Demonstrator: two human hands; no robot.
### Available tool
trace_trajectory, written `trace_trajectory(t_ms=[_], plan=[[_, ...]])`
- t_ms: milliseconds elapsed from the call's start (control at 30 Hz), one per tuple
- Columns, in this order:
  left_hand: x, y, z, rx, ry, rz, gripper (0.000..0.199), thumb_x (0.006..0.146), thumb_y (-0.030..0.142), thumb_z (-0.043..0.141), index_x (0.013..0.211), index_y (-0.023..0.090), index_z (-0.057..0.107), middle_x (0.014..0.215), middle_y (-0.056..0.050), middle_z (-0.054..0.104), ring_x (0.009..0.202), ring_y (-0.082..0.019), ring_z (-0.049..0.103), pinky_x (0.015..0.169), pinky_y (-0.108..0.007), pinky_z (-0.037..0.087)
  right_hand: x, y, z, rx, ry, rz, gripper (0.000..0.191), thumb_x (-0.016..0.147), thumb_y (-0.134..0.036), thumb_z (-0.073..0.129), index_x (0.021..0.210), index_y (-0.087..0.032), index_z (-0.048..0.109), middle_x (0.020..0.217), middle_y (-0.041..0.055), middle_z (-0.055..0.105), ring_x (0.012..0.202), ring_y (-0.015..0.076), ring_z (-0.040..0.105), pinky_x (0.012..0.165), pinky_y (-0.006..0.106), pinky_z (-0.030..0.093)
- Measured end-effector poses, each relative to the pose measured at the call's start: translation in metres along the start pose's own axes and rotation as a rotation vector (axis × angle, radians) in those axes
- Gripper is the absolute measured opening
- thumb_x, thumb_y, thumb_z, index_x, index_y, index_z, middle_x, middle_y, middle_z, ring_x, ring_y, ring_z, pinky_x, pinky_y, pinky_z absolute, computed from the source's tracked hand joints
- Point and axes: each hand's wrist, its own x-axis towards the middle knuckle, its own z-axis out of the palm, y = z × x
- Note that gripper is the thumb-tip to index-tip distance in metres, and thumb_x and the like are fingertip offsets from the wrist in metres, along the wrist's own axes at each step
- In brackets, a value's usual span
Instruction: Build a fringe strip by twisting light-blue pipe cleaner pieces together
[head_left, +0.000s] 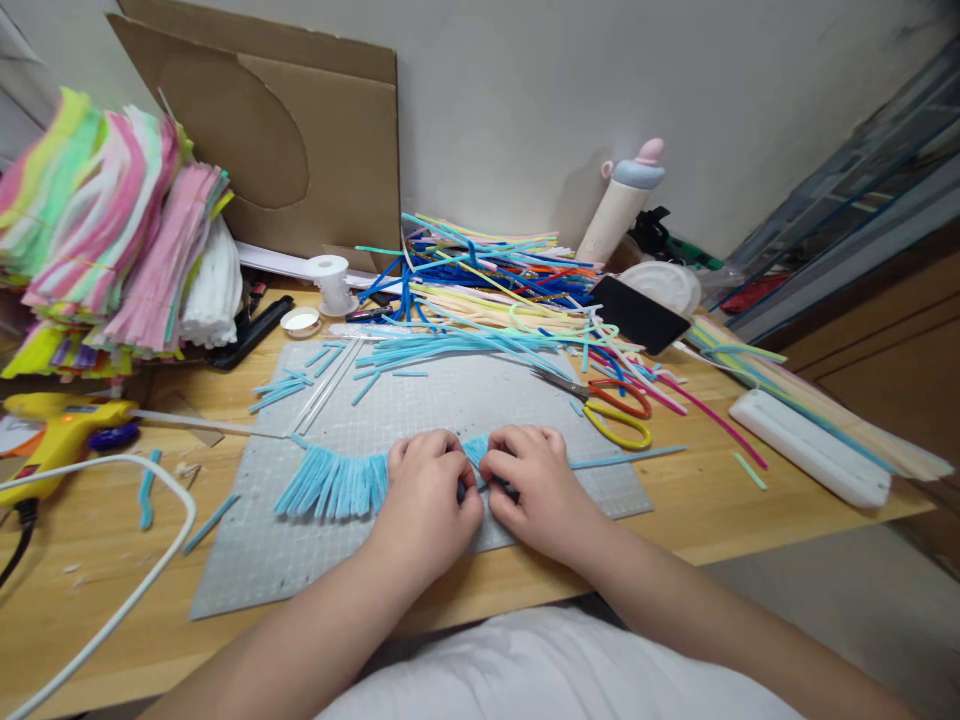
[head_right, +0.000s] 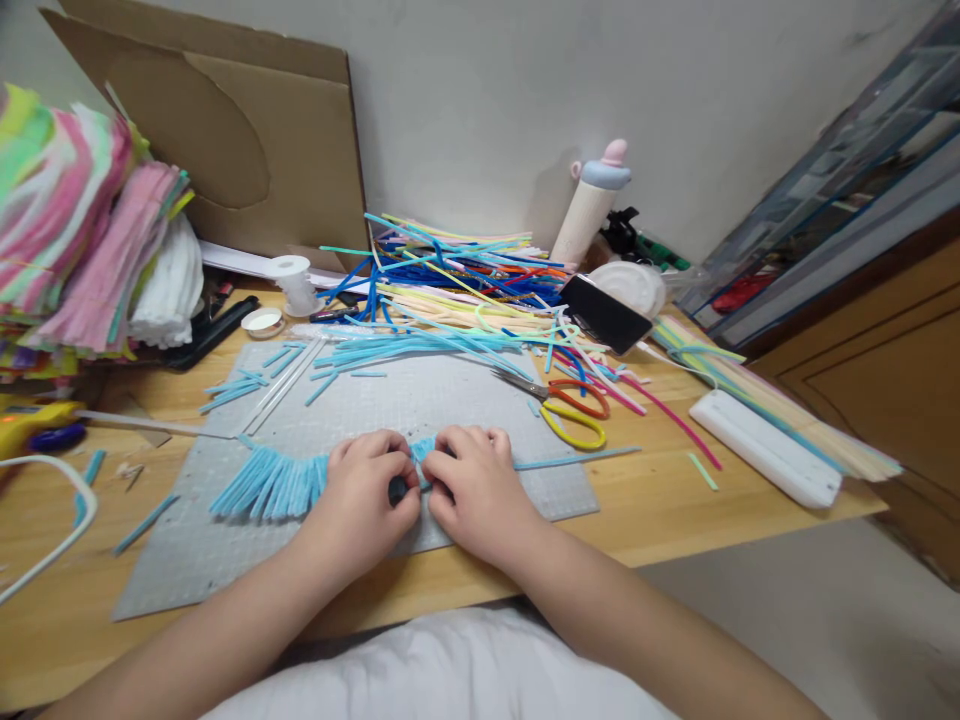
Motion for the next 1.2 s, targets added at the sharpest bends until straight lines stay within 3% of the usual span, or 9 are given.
trace_trajectory(t_ms=[167, 300, 600, 900, 1200], plan=[[-0.0014, -0.0012, -0.0039, -0.015, -0.03, 0.013, 0.01, 0.069, 0.014, 0.054, 0.075, 0.021, 0.058, 0.094, -0.002, 0.057, 0.095, -0.021, 0.052, 0.089, -0.042, 0.03, -0.0005, 0.0018, -0.0015, 0.031, -0.01, -0.038, 0.014, 0.079, -0.015, 0.056, 0.089, -0.023, 0.061, 0.102, 0.0045, 0.055, 0.1, 0.0212, 0.046, 0.087, 0.039, 0.027], [-0.0018, -0.0039, -0.0062, -0.014, -0.054, 0.022, 0.026, 0.066, 0.01, 0.052, 0.088, 0.022, 0.055, 0.101, -0.003, 0.057, 0.099, -0.022, 0.052, 0.089, -0.041, 0.031, -0.0001, 0.0023, -0.0017, 0.046, -0.025, -0.055, 0.009, 0.083, -0.016, 0.054, 0.087, -0.022, 0.061, 0.101, 0.0037, 0.056, 0.1, 0.0195, 0.047, 0.087, 0.038, 0.026], [-0.0007, -0.0023, -0.0044, 0.03, -0.052, 0.03, 0.023, 0.07, 0.019, 0.056, 0.092, 0.022, 0.052, 0.102, -0.003, 0.056, 0.1, -0.023, 0.05, 0.088, -0.041, 0.03, 0.0006, 0.0055, 0.0005, 0.078, -0.02, -0.042, 0.006, 0.082, -0.016, 0.056, 0.084, -0.021, 0.058, 0.099, 0.0037, 0.056, 0.098, 0.02, 0.047, 0.086, 0.037, 0.029], [-0.0011, 0.0019, 0.0008, 0.082, -0.015, 0.027, 0.023, 0.072, 0.022, 0.055, 0.095, 0.023, 0.052, 0.104, -0.003, 0.056, 0.101, -0.024, 0.05, 0.089, -0.041, 0.03, 0.0016, 0.0066, 0.0009, 0.11, -0.009, -0.053, 0.008, 0.081, -0.014, 0.057, 0.084, -0.021, 0.057, 0.098, 0.0026, 0.055, 0.097, 0.0188, 0.048, 0.085, 0.036, 0.03], [-0.0008, -0.0023, -0.0057, 0.009, -0.042, 0.017, 0.027, 0.07, 0.019, 0.054, 0.097, 0.023, 0.052, 0.104, -0.002, 0.058, 0.101, -0.023, 0.051, 0.09, -0.041, 0.029, 0.0006, 0.0076, 0.0023, 0.071, -0.006, -0.057, 0.008, 0.081, -0.015, 0.056, 0.085, -0.021, 0.058, 0.099, 0.0036, 0.055, 0.098, 0.0204, 0.047, 0.086, 0.037, 0.03]])
